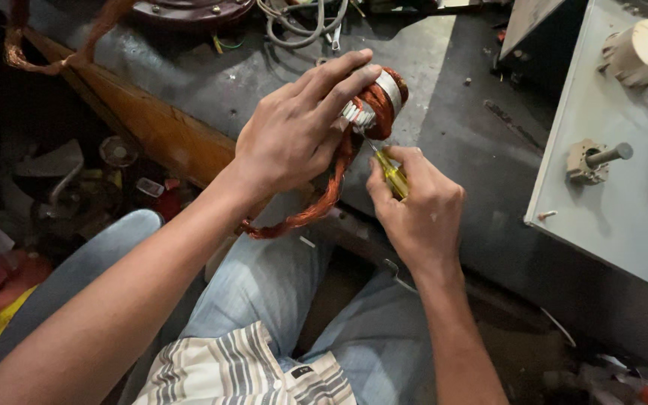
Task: The person repairs a fan motor. They use a screwdriver to pry open the motor housing, remove the copper wire windings by hand, and then reassemble the motor core components.
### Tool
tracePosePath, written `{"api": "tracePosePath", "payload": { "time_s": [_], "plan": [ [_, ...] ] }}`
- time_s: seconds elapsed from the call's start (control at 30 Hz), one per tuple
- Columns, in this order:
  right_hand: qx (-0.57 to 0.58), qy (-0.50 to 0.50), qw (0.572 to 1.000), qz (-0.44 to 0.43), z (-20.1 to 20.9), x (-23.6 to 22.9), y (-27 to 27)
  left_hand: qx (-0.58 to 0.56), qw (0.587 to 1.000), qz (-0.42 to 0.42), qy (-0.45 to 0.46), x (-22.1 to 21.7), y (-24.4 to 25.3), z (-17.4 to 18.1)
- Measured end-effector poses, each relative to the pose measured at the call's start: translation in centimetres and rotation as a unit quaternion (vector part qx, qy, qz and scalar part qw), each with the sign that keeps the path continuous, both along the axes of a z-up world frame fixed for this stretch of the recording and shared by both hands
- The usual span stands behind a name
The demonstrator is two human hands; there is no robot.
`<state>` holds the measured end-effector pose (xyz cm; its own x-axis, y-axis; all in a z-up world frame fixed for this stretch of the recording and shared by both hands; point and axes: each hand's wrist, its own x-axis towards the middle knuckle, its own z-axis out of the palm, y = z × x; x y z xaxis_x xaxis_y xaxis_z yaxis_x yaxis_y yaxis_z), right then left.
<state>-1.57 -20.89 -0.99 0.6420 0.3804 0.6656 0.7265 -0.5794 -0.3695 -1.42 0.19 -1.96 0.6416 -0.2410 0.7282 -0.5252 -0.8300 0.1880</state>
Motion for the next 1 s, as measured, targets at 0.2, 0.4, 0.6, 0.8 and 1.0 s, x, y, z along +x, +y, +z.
{"api": "tracePosePath", "payload": {
  "time_s": [0.2, 0.4, 0.6, 0.8, 1.0],
  "plan": [
    [-0.033, 0.000, 0.999, -0.009, 0.19, -0.06, -0.09, 0.006, 1.000, 0.008, 0.009, 0.08, 0.01, -0.25],
    [-0.037, 0.014, 0.999, -0.013, 0.66, -0.45, 0.01, 0.006, 1.000, 0.009, 0.003, 0.22, 0.00, -0.22],
    [-0.030, -0.011, 0.999, 0.013, 0.65, -0.49, -0.03, -0.003, 1.000, 0.010, 0.011, 0.20, -0.04, -0.15],
    [-0.025, -0.004, 1.000, 0.003, 0.43, -0.39, -0.14, 0.000, 1.000, 0.014, -0.002, 0.50, -0.18, -0.34],
    [0.002, -0.021, 1.000, -0.022, 0.04, -0.33, -0.20, 0.000, 1.000, 0.017, 0.003, 0.31, -0.11, -0.32]
  ]
}}
